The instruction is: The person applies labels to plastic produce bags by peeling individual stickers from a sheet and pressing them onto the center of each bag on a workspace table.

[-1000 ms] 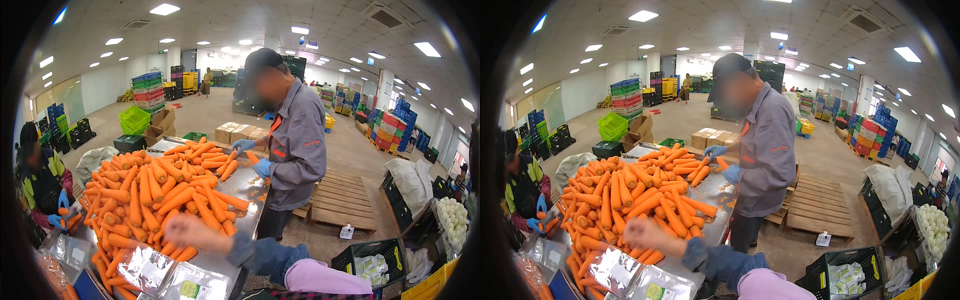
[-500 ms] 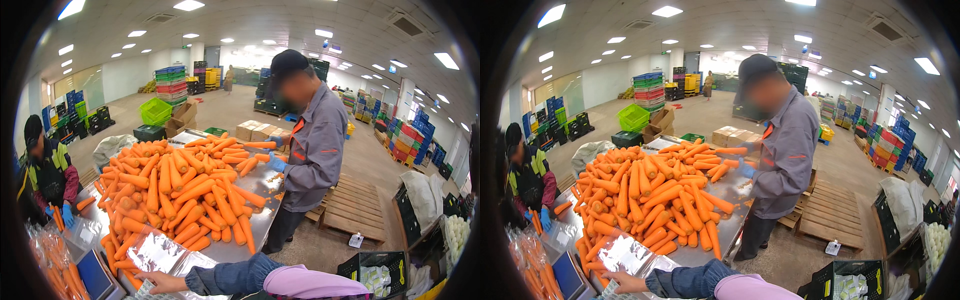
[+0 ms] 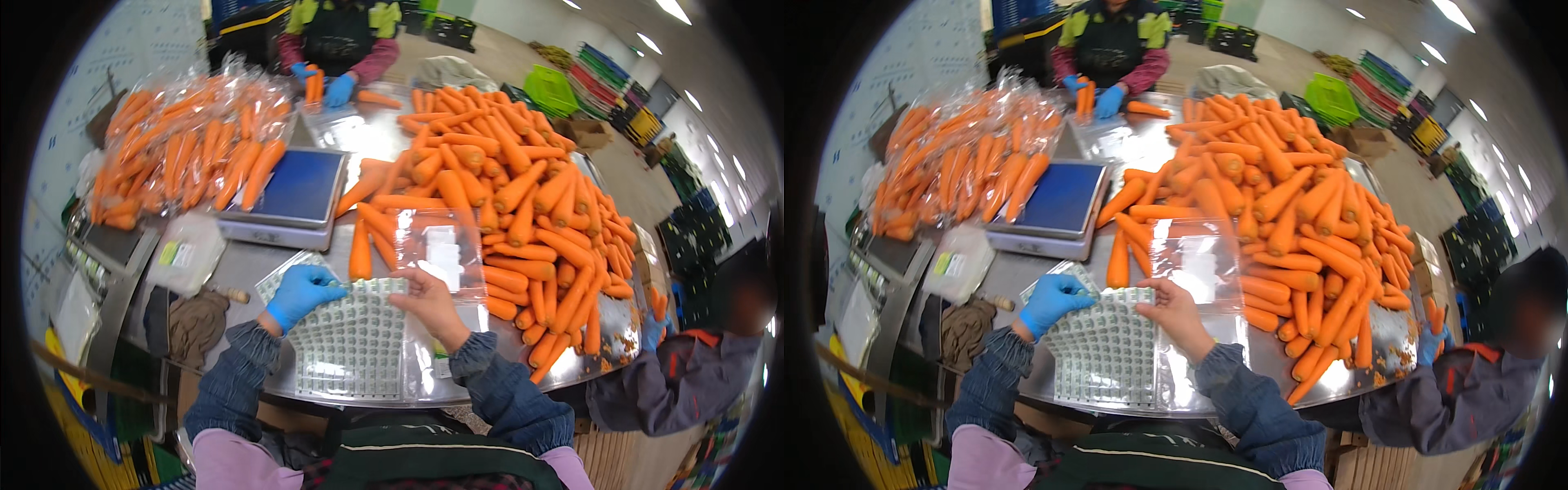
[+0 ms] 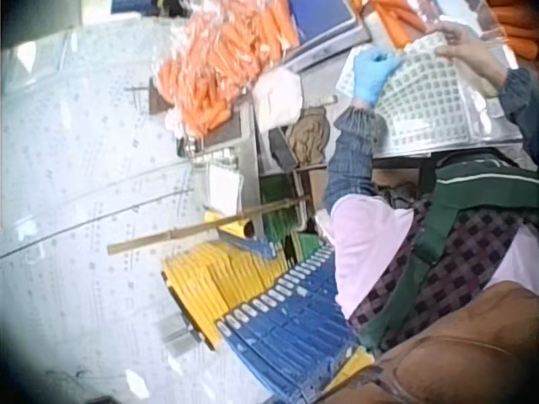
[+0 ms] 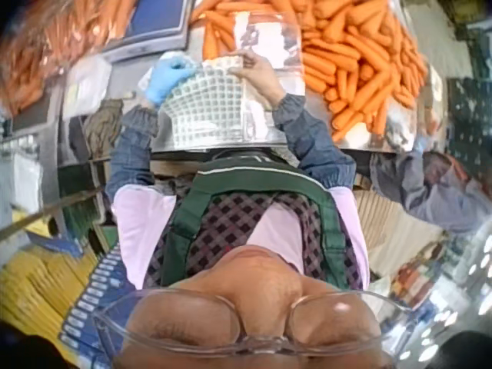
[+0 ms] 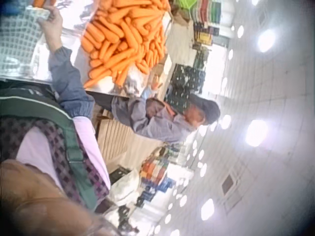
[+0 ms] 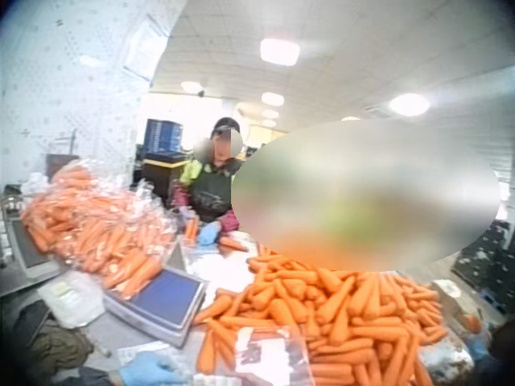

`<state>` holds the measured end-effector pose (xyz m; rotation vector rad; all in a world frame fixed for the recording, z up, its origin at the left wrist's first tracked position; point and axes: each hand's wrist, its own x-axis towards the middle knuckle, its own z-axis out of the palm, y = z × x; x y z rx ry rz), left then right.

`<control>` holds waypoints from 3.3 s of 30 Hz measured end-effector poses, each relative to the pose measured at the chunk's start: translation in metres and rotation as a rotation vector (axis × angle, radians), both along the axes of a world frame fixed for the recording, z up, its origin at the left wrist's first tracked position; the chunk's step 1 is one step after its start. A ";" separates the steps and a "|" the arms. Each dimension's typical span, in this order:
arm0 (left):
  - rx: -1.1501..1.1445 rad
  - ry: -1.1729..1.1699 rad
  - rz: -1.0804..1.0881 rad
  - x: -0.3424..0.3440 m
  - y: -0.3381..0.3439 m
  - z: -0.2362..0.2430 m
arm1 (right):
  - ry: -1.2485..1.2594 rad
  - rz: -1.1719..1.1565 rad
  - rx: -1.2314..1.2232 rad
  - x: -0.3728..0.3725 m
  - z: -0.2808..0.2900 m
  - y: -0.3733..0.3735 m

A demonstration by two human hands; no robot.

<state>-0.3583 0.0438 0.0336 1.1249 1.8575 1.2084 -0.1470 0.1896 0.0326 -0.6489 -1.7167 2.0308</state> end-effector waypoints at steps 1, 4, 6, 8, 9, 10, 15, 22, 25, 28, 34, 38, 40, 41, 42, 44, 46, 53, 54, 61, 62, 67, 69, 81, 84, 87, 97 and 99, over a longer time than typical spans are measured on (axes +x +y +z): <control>-0.012 -0.029 -0.006 0.000 -0.001 0.000 | 0.035 0.015 -0.028 -0.002 -0.004 0.001; -0.028 -0.088 0.004 0.004 -0.009 0.010 | 0.012 0.031 -0.077 -0.005 -0.008 0.002; -0.039 -0.061 0.005 0.004 -0.008 0.004 | -0.007 0.038 -0.103 -0.004 -0.009 0.004; -0.047 -0.031 0.014 0.007 -0.007 0.007 | -0.017 0.053 -0.107 -0.003 -0.010 0.008; -0.051 0.010 0.006 0.007 -0.007 0.008 | -0.019 0.060 -0.105 -0.003 -0.010 0.009; -0.056 0.052 -0.001 0.006 -0.006 0.009 | -0.021 0.068 -0.102 -0.002 -0.009 0.010; -0.084 0.125 0.025 0.004 -0.003 0.011 | -0.065 0.066 -0.128 -0.005 -0.015 0.015; -0.079 0.029 0.051 0.000 -0.003 0.004 | -0.177 0.079 -0.112 -0.010 -0.019 0.024; -0.121 0.029 0.044 -0.002 -0.003 0.006 | -0.218 0.113 -0.031 -0.011 -0.015 0.027; -0.105 0.020 0.039 -0.004 -0.001 0.003 | -0.235 0.145 0.307 -0.016 -0.004 0.036; -0.083 0.066 0.006 -0.001 0.002 0.004 | -0.052 0.301 1.266 -0.041 0.042 0.035; -0.086 0.063 -0.013 0.001 0.007 0.007 | -0.068 0.428 1.411 -0.052 0.041 0.033; -0.099 0.054 -0.015 0.001 0.008 0.009 | -0.131 0.493 1.422 -0.053 0.042 0.034; -0.111 0.043 -0.015 0.001 0.009 0.009 | -0.130 0.495 1.409 -0.052 0.043 0.034; -0.126 0.035 -0.011 0.000 0.008 0.009 | -0.122 0.499 1.394 -0.052 0.043 0.033; -0.146 0.040 -0.024 -0.002 0.006 0.010 | -0.091 0.496 1.365 -0.053 0.045 0.032; -0.140 0.042 -0.031 -0.001 0.008 0.008 | -0.050 0.475 1.324 -0.051 0.043 0.031; -0.121 -0.015 -0.005 0.000 0.004 0.005 | -0.026 0.428 1.434 -0.043 0.042 0.019; -0.130 -0.027 -0.002 0.000 0.005 0.005 | -0.036 0.410 1.500 -0.041 0.039 0.019; -0.174 -0.067 0.007 -0.013 0.014 -0.032 | 0.024 0.312 1.500 -0.020 0.015 0.009; -0.140 0.039 0.033 -0.016 0.013 -0.038 | 0.032 0.265 1.413 -0.016 0.010 0.009; -0.149 0.327 0.066 -0.023 0.019 -0.038 | -0.247 -0.019 0.469 0.045 0.004 0.025; -0.046 0.598 0.111 -0.026 0.012 -0.038 | -0.253 -0.122 0.220 0.074 0.016 0.024; 0.056 0.343 -0.252 0.125 0.008 -0.021 | -0.631 -0.357 0.439 0.179 -0.066 0.007; 0.094 0.379 -0.367 0.157 0.018 -0.042 | -0.613 -0.353 0.406 0.168 -0.047 0.001; 0.088 0.491 -0.441 0.171 0.031 -0.064 | -0.685 -0.265 0.673 0.167 -0.063 0.003; -0.140 0.312 -0.312 0.164 0.047 -0.078 | -0.486 -0.664 0.510 0.217 -0.063 0.043; -0.132 -0.270 0.025 0.160 0.047 -0.076 | -0.452 -0.589 0.543 0.213 -0.074 0.037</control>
